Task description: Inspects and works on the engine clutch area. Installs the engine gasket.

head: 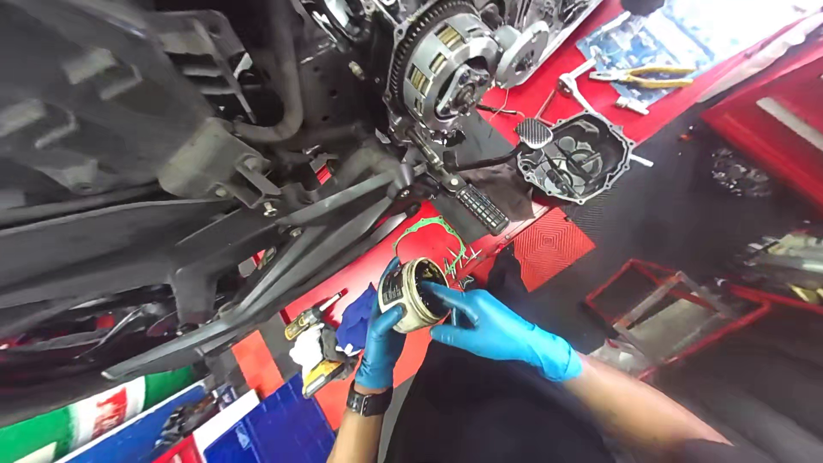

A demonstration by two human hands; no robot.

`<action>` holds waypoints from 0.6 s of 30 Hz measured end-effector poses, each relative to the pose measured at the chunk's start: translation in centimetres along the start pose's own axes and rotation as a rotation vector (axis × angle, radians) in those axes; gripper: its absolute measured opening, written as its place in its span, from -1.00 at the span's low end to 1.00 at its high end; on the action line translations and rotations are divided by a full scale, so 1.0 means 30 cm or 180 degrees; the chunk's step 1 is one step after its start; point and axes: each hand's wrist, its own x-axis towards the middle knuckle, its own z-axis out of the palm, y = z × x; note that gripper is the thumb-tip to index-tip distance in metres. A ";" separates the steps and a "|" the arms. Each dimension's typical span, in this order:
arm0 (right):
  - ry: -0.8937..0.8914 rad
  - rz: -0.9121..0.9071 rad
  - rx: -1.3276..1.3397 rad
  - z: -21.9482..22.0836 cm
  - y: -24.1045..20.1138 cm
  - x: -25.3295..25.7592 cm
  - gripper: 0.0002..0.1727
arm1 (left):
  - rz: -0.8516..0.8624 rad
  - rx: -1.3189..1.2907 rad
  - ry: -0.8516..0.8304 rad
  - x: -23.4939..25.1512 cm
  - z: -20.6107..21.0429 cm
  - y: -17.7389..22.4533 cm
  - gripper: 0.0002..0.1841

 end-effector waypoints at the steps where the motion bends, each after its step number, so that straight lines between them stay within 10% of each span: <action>1: 0.0031 0.0068 0.0110 0.003 0.007 -0.002 -0.23 | -0.0023 -0.0053 -0.0013 -0.003 -0.005 -0.009 -0.11; 9: 0.0889 -0.0273 0.0921 -0.009 0.034 0.004 -0.37 | -0.0046 -0.0029 0.0339 -0.033 -0.072 -0.025 -0.18; 18: 0.2821 -0.1370 -0.1120 -0.047 0.007 0.428 -0.23 | 0.0124 0.0143 0.0588 -0.144 -0.153 -0.006 -0.40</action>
